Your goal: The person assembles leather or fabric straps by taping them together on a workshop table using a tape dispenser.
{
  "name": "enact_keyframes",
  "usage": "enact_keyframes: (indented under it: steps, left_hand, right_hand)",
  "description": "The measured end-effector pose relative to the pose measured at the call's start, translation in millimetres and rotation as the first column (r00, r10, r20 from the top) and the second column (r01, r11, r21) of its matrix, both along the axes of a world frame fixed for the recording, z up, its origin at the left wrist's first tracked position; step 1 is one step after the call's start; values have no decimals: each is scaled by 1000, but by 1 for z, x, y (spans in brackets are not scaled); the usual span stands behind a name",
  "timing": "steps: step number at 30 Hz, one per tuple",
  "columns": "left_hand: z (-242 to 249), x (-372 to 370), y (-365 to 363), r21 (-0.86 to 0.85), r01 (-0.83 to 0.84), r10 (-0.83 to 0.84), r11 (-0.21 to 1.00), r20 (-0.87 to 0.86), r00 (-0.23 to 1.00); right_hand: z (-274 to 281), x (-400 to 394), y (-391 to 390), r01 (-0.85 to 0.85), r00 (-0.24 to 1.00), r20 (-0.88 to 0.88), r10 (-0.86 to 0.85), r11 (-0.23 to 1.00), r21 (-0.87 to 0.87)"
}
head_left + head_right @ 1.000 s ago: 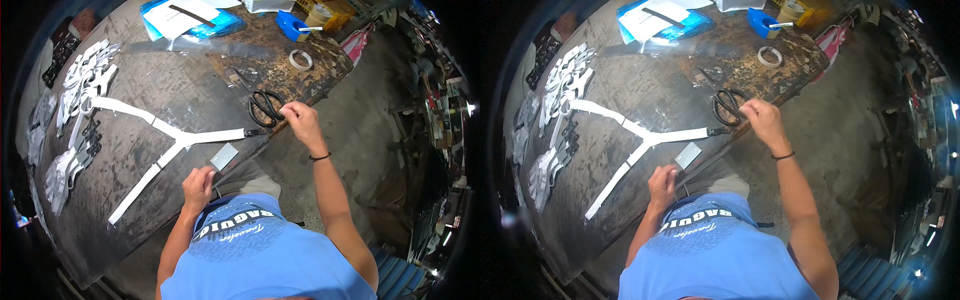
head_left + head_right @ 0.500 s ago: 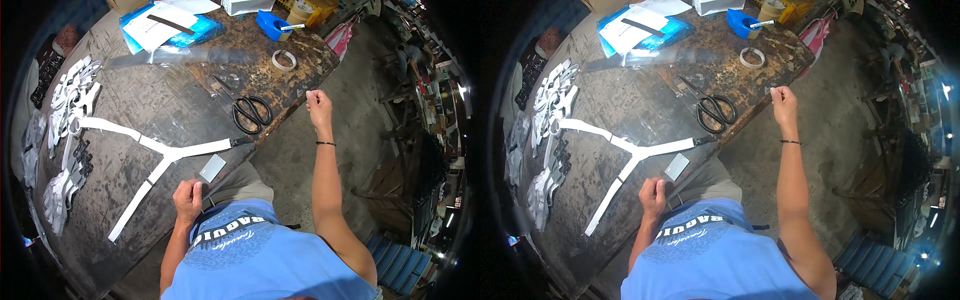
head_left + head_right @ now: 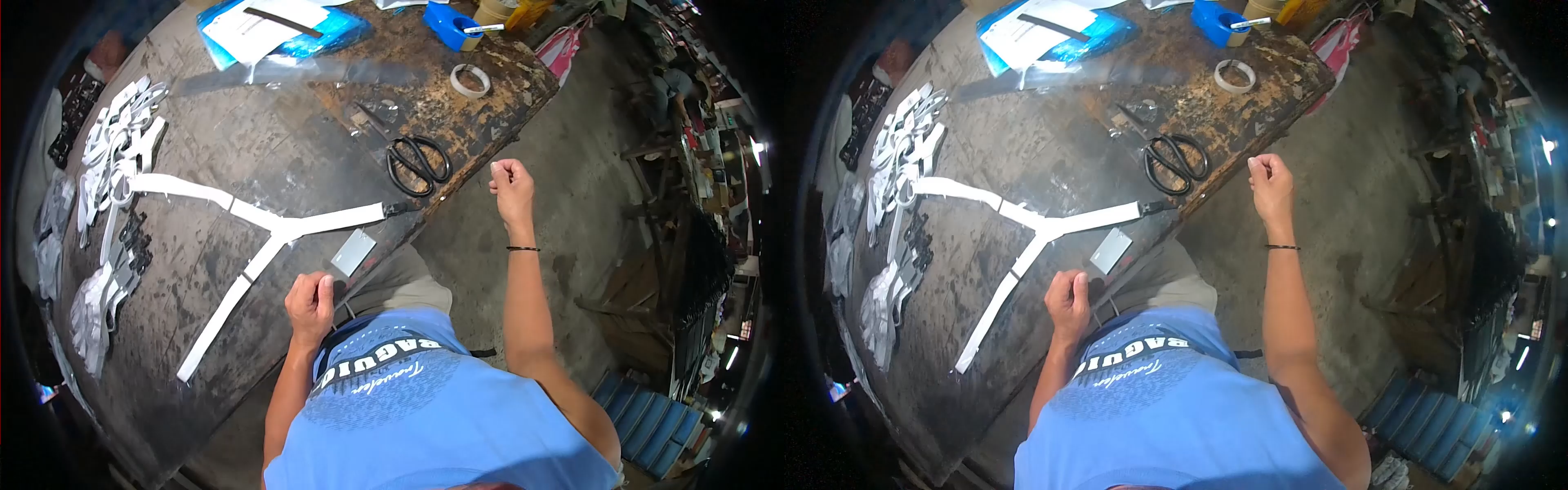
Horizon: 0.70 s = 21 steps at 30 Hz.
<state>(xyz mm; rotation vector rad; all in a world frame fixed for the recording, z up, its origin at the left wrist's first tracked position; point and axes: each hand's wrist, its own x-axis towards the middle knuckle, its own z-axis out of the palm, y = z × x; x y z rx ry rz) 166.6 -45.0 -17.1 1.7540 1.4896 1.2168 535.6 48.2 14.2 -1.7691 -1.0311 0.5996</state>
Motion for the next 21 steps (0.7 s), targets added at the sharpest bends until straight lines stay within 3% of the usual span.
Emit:
enact_keyframes:
  steps: [1,3,7,9,11,13,17,19,21]
  left_hand:
    - [1,0,-1,-10,-14,14,1000,-11,1000]
    - [0,0,1,26,-9,8,1000,25,1000]
    - [0,-2,-2,24,-36,36,999,14,999]
    - [-2,0,-2,57,-38,36,998,42,998]
    - [-5,-2,-4,69,-66,63,995,55,997]
    - [-7,-3,-6,58,-51,47,997,66,997]
    - [-3,-2,-8,94,-1,-4,996,54,999]
    - [6,2,-6,94,62,-65,994,32,997]
    - [21,12,-1,107,127,-130,986,27,991]
  right_hand:
    - [-5,-7,-3,2,994,-105,-2,1000,4]
    - [-6,-11,-5,-21,992,-123,22,1000,6]
    - [-6,-8,-4,-42,999,-30,41,998,-42]
    - [-4,-6,-1,41,994,-98,-47,997,-60]
    - [-10,-8,4,46,969,-238,-62,996,-73]
    - [-15,-8,9,35,960,-267,-78,986,-163]
    - [-2,-19,20,40,976,-197,-92,966,-254]
    - [5,-21,26,17,999,-39,-34,926,-378]
    - [-8,-16,34,27,1000,11,-24,921,-388]
